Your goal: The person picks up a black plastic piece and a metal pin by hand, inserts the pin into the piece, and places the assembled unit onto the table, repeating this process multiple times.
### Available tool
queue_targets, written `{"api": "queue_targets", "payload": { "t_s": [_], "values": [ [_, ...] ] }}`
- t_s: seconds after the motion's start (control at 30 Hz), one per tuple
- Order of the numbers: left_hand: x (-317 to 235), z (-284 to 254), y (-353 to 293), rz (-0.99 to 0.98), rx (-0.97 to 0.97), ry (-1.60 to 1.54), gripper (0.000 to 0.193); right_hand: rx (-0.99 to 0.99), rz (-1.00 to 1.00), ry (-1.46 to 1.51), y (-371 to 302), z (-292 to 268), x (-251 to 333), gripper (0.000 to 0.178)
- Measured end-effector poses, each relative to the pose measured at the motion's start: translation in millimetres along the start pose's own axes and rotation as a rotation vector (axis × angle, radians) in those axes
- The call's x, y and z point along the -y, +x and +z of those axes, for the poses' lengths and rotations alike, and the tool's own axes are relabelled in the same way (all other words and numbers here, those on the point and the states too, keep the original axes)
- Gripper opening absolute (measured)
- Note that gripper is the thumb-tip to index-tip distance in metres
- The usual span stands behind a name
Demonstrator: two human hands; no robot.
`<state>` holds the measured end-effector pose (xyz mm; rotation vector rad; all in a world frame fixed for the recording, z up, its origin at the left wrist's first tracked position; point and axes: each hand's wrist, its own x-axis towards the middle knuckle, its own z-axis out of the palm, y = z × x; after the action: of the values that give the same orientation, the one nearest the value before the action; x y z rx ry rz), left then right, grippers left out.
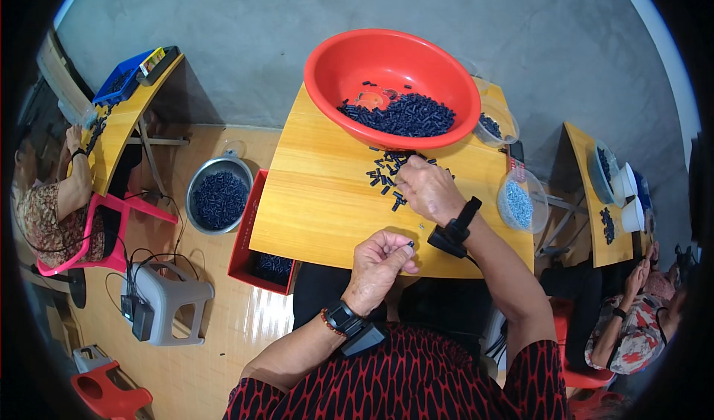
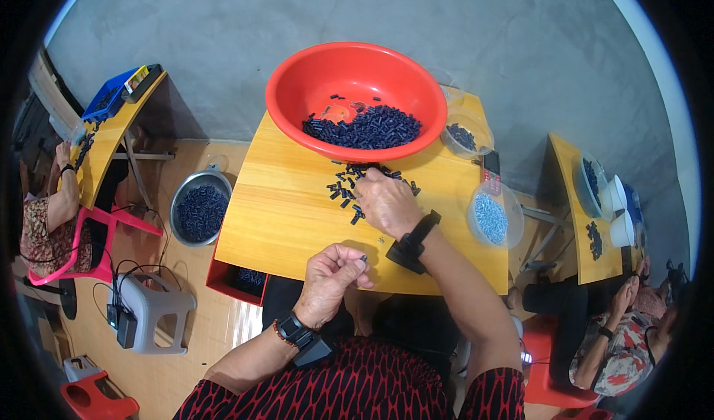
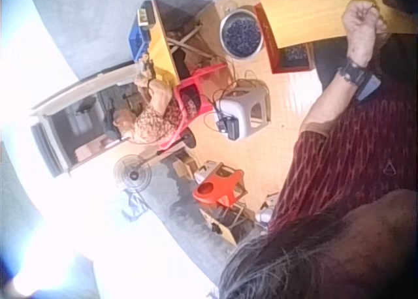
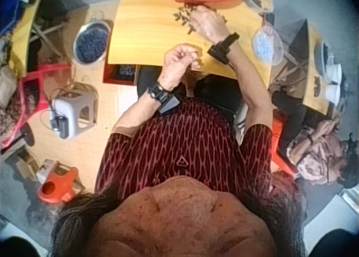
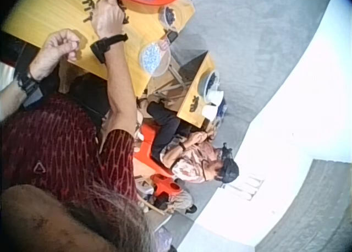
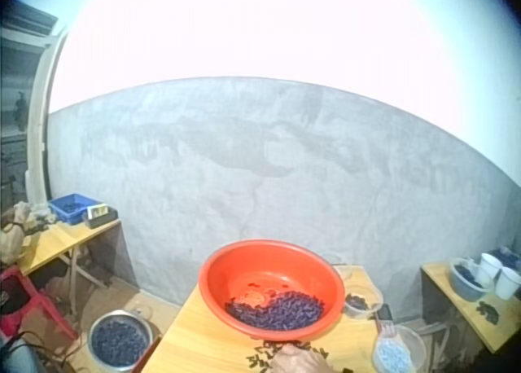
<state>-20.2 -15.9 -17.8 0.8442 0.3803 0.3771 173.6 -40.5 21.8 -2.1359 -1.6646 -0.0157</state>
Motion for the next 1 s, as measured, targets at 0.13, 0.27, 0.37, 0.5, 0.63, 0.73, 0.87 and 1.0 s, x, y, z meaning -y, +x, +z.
{"api": "queue_targets", "payload": {
  "t_s": [0.13, 0.27, 0.37, 0.5, 0.63, 0.73, 0.87, 1.0],
  "values": [
    [2.9, -2.7, 1.4, 0.003, -0.001, -0.029, 0.010, -0.216, -0.061, 0.264, -6.6, -10.6, -0.5, 0.008],
    [2.3, -2.0, -0.2, 0.004, 0.011, -0.039, 0.010, -0.033, 0.372, 0.870, -46.1, -29.6, 16.8, 0.010],
    [3.5, -2.9, 0.3, 0.007, 0.003, -0.046, 0.010, -0.049, 0.487, 1.077, -70.8, -38.7, 34.3, 0.014],
    [2.0, -2.4, -0.2, 0.001, 0.013, -0.041, 0.010, -0.011, 0.429, 1.086, -102.6, -26.2, 33.2, 0.018],
    [1.8, -2.6, 0.2, -0.002, 0.021, -0.057, 0.011, -0.038, 0.491, 1.139, -111.9, -24.1, 42.0, 0.019],
    [1.4, -2.6, 0.8, -0.008, 0.035, -0.020, 0.011, -0.113, 0.522, 1.117, -113.4, -20.0, 42.5, 0.018],
    [1.2, -2.1, -0.6, -0.001, 0.052, 0.002, 0.012, -0.144, 0.495, 1.197, -113.5, -17.6, 43.9, 0.017],
    [1.2, -3.1, -0.8, -0.009, 0.051, 0.012, 0.013, -0.156, 0.474, 1.219, -110.2, -14.3, 48.1, 0.017]
  ]
}}
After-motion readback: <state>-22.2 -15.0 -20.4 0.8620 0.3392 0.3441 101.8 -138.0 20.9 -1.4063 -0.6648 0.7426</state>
